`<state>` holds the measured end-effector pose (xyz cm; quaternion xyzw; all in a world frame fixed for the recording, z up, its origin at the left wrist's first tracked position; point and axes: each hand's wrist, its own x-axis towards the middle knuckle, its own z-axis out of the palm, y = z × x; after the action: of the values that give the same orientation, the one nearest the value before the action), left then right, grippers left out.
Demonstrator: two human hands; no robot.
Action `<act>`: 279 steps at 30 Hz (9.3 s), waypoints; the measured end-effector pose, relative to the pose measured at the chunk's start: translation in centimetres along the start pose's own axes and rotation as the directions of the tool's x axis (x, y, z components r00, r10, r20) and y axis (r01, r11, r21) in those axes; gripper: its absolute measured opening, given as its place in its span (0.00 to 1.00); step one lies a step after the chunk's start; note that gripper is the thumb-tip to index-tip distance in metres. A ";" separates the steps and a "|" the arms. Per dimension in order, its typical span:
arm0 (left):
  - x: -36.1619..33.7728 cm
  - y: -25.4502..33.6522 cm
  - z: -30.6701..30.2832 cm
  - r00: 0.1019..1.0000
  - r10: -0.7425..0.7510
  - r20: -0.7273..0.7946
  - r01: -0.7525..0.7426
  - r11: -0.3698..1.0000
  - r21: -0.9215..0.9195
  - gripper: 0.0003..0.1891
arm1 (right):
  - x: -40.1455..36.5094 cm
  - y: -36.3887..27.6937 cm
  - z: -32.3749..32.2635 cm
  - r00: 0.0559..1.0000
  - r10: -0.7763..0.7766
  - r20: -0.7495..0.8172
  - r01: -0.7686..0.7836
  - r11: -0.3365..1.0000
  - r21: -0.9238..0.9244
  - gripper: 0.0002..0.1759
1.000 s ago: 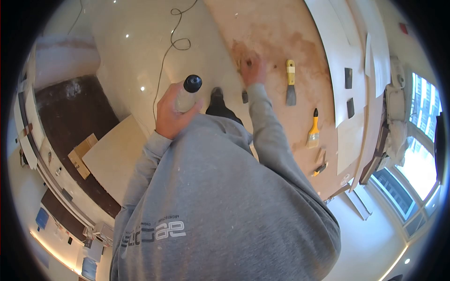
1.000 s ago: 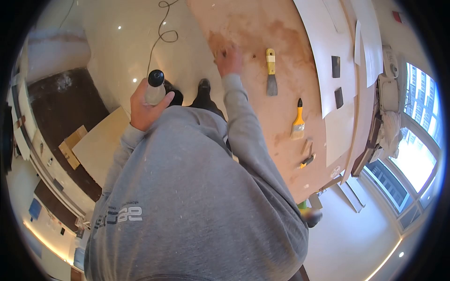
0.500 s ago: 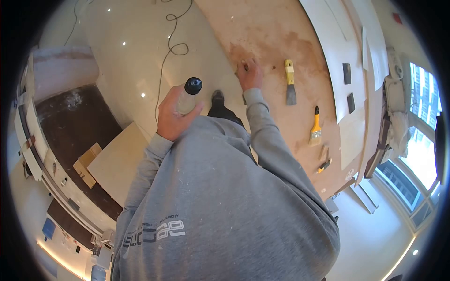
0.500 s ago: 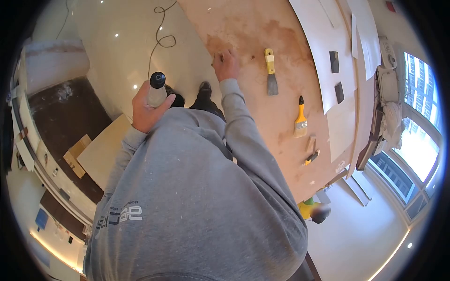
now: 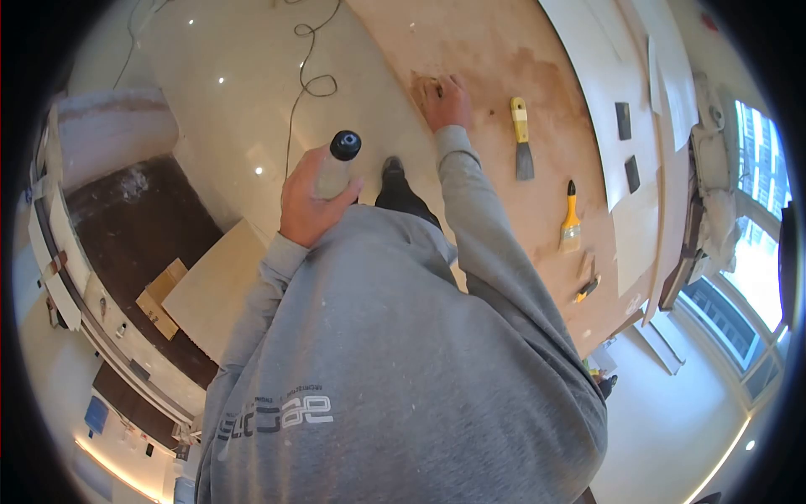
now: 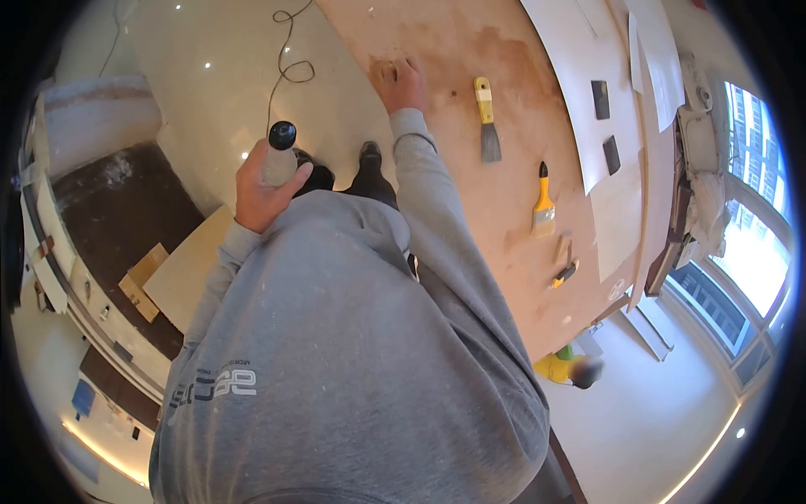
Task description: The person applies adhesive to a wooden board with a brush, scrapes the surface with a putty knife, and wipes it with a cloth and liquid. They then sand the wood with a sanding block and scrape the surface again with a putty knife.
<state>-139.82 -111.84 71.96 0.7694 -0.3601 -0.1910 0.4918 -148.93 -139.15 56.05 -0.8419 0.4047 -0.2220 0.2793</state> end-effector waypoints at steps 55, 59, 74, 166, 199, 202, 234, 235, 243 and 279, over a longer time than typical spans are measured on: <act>2.2 -1.1 7.2 0.957 -0.282 0.060 0.274 0.955 0.116 0.27 | -4.2 3.3 -4.0 0.900 -0.373 0.224 0.393 0.918 -0.047 0.16; 1.6 -1.6 6.1 0.979 -0.201 0.032 0.193 0.967 0.163 0.26 | -1.8 1.1 -3.2 0.905 -0.334 0.263 0.371 0.923 -0.106 0.15; 2.7 -3.6 2.0 0.981 -0.171 0.089 0.167 0.985 0.049 0.27 | -6.1 1.6 -3.7 0.952 -0.241 0.189 0.273 0.947 -0.167 0.18; -1.9 2.0 8.3 0.907 -0.327 -0.266 0.303 0.944 -0.127 0.25 | 3.3 -0.1 -3.5 0.967 -0.255 0.005 0.253 0.962 0.106 0.24; -4.7 5.5 9.5 0.905 -0.270 -0.330 0.224 0.960 -0.169 0.26 | 5.9 -6.1 3.9 0.828 -0.361 0.428 0.162 0.886 0.433 0.15; -5.6 5.2 9.1 0.905 -0.184 -0.383 0.185 0.982 -0.034 0.25 | 6.5 -9.1 1.4 0.845 -0.431 0.317 0.141 0.751 0.645 0.16; -27.9 -15.7 -26.1 0.288 -0.431 -0.855 0.264 0.894 -0.362 0.37 | -17.5 -22.8 13.2 0.436 0.001 0.900 -0.751 0.553 0.362 0.17; -30.2 -16.8 -29.0 0.217 -0.409 -0.886 0.279 0.896 -0.345 0.36 | -19.4 -26.7 15.7 0.391 -0.072 0.917 -0.698 0.627 0.346 0.15; -48.2 -21.4 -48.2 -0.190 -0.235 -0.953 0.347 0.892 -0.289 0.26 | -37.6 -56.1 27.2 0.203 -0.645 0.737 -0.067 0.742 0.667 0.20; -52.1 -25.7 -38.7 -0.402 -0.142 -0.905 0.444 0.834 -0.328 0.41 | -58.4 -65.2 46.5 -0.348 -0.903 0.252 0.227 0.180 0.957 0.12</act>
<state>-140.11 -42.61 63.03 0.7104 0.3867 0.4071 0.4243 -118.23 -44.92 55.12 -0.6977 -0.5102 0.1098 0.4907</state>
